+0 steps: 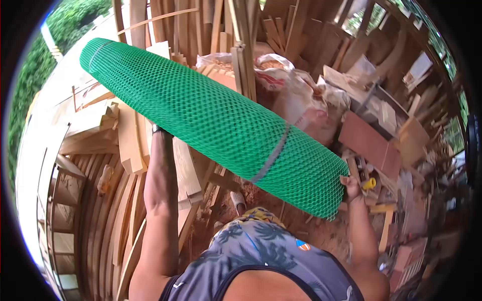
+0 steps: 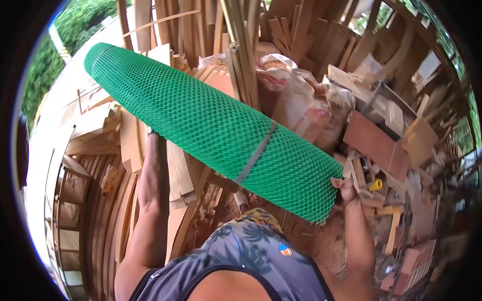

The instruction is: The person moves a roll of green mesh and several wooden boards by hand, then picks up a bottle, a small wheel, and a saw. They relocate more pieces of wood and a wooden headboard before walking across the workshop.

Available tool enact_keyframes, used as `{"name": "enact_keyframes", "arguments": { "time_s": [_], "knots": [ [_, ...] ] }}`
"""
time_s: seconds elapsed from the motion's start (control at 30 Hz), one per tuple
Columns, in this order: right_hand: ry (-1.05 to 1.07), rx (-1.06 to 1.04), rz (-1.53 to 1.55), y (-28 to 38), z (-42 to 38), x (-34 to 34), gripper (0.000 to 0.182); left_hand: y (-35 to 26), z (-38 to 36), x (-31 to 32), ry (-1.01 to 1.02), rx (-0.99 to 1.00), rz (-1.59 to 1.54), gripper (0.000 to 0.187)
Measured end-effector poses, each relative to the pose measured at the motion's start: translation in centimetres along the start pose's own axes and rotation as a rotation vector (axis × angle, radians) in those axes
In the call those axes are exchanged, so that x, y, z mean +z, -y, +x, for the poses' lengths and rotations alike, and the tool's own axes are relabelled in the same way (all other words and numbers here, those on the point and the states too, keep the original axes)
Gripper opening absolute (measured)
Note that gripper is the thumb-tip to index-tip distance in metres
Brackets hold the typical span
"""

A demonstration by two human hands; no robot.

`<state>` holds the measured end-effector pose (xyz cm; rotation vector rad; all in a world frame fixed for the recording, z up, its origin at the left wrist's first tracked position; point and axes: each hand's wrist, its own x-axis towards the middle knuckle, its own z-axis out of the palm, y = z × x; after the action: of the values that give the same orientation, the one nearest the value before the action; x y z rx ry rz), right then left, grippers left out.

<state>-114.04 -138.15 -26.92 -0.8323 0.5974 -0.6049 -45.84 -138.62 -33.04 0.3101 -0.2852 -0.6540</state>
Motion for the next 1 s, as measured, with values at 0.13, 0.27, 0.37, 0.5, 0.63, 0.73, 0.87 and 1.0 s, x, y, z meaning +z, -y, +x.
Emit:
{"name": "enact_keyframes", "arguments": {
  "time_s": [0.13,0.27,0.37,0.5,0.63,0.73,0.87,1.0],
  "knots": [
    [-0.456,0.164,-0.146,0.1,-4.4,-6.6,0.044,1.1,-0.2,4.1,0.089,0.031,0.057,0.074],
    [-0.525,-0.472,-0.891,5.6,-0.9,-8.5,0.046,6.0,-4.0,8.6,0.169,0.03,0.151,0.071],
    [-0.242,-0.749,-0.832,10.3,5.2,8.9,0.057,9.1,-13.3,17.9,0.107,-0.135,0.361,0.078],
    [-0.202,-0.707,-0.461,13.5,17.1,10.2,0.057,18.5,-19.5,22.7,0.367,-0.443,0.198,0.089],
    [-0.286,-0.609,-0.276,7.2,20.0,2.1,0.057,31.5,-22.4,16.9,0.213,-0.069,0.576,0.067],
    [-0.342,-0.526,-0.184,3.2,22.5,-3.3,0.057,33.3,-22.9,12.6,0.16,-0.198,0.701,0.068],
    [-0.349,-0.454,-0.135,2.6,26.9,-6.5,0.057,34.4,-20.4,11.8,0.075,-0.381,0.637,0.075],
    [-0.294,-0.392,-0.136,3.6,32.1,-7.4,0.056,35.2,-16.3,11.4,-0.002,-0.445,0.514,0.074]
  ]
}}
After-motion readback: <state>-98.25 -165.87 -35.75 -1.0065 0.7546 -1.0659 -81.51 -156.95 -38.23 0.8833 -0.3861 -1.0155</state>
